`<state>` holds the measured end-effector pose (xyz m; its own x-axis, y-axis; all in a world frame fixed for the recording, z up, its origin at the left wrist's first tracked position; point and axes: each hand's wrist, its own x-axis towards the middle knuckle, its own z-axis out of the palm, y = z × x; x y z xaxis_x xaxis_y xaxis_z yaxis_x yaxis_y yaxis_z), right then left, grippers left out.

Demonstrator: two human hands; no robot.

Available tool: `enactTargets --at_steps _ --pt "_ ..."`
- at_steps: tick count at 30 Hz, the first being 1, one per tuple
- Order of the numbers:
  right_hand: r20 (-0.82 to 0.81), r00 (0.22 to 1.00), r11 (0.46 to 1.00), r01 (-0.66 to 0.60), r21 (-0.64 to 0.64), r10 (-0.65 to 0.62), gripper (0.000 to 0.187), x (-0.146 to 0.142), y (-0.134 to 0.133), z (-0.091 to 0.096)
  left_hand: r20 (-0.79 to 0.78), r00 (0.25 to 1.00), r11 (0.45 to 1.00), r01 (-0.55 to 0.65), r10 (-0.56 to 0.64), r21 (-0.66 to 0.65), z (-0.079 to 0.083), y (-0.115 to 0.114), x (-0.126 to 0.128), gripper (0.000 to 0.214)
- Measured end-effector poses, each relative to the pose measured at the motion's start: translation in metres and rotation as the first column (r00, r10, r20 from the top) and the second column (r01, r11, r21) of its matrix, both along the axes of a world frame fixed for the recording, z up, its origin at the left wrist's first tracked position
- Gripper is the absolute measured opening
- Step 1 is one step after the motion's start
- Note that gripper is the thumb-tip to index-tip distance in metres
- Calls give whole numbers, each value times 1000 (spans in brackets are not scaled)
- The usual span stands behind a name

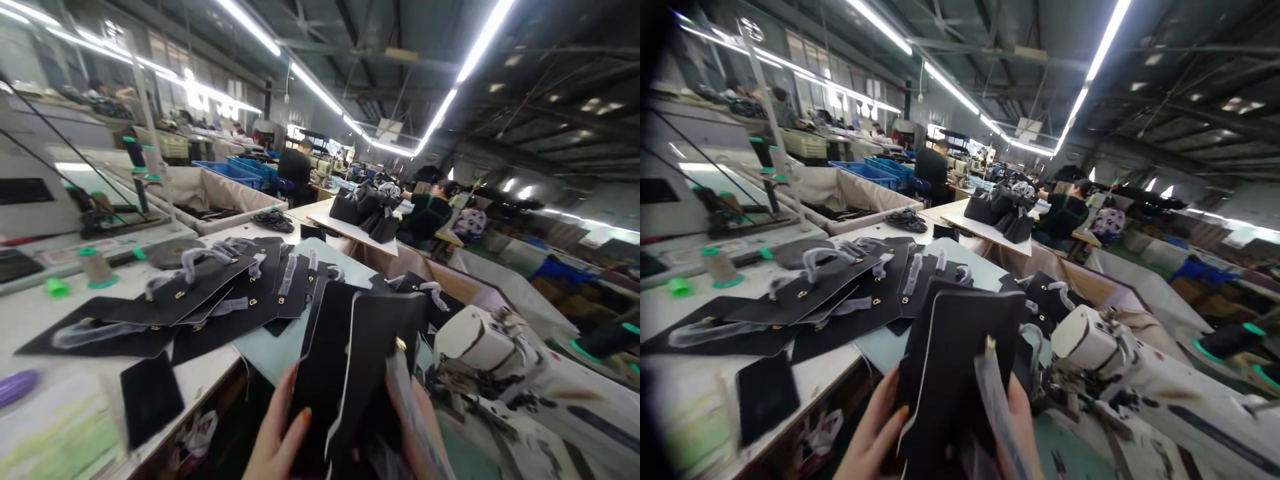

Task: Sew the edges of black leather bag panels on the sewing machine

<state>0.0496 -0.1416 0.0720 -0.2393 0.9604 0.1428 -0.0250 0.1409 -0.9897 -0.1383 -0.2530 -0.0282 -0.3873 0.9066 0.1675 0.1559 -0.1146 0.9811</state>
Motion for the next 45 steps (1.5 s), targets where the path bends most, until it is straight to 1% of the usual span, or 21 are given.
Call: enactTargets --at_steps 2,3,5,6,7,8,9,11,12,14,16,19,21,24,26,29,34,38,40,43,45 --pt "70 995 998 -64 -24 66 56 -34 42 -8 46 985 985 -170 168 38 4 8 -31 57" --pt "102 991 995 -86 -51 91 63 -47 58 -17 13 969 967 -248 247 55 1 13 -46 56" --pt "138 988 990 -44 -134 63 64 -64 75 -45 -152 925 937 -338 348 84 -14 23 -68 57" --pt "168 985 977 -4 -212 40 67 -67 77 -63 -265 898 936 -340 351 88 -25 27 -75 58" --pt "201 980 942 68 -329 0 70 -67 74 -82 -380 865 943 -322 328 83 -38 31 -79 58" --pt "212 977 912 104 -396 -19 73 -64 67 -103 -490 824 954 -291 287 69 -51 34 -81 59" --pt "209 976 900 137 -413 -52 75 -59 59 -123 -583 777 965 -255 238 55 -65 38 -81 60" --pt "198 979 901 121 -417 -40 78 -51 41 -156 -717 681 983 -182 148 30 -88 48 -79 64" --pt "199 980 905 100 -413 -18 78 -48 34 -169 -762 638 988 -152 112 18 -97 55 -77 65" --pt "237 971 929 49 -368 43 73 -50 26 -183 -818 572 992 -129 59 -19 -112 73 -74 66" --pt "349 933 969 3 -249 87 68 -60 28 -186 -851 524 987 -151 35 -53 -122 94 -73 67" --pt "583 808 996 -72 -46 85 62 -83 41 -176 -882 470 973 -219 41 -71 -131 126 -76 71" --pt "668 743 996 -83 17 50 60 -98 52 -165 -894 443 959 -273 58 -72 -131 142 -79 71" --pt "693 721 999 -43 25 14 64 -115 67 -152 -909 405 933 -355 96 -60 -128 159 -79 68" --pt "696 718 1000 -22 2 14 67 -122 77 -147 -913 386 920 -391 129 -36 -124 167 -77 68" --pt "686 727 999 -23 -22 32 63 -129 96 -143 -900 394 904 -428 184 -3 -119 177 -74 67" --pt "642 763 998 -53 -40 67 54 -133 128 -139 -842 488 904 -428 232 1 -117 197 -78 65" --pt "579 814 999 -30 -36 45 50 -128 137 -143 -816 528 910 -414 237 -3 -120 207 -91 63" --pt "538 843 1000 20 -20 -6 44 -124 134 -149 -805 545 917 -399 235 -2 -122 204 -97 61" --pt "469 876 991 130 -4 -113 29 -123 125 -160 -786 568 932 -361 243 27 -129 187 -99 60" --pt "415 896 984 177 -2 -160 20 -128 121 -163 -730 624 941 -329 280 79 -134 170 -94 60"
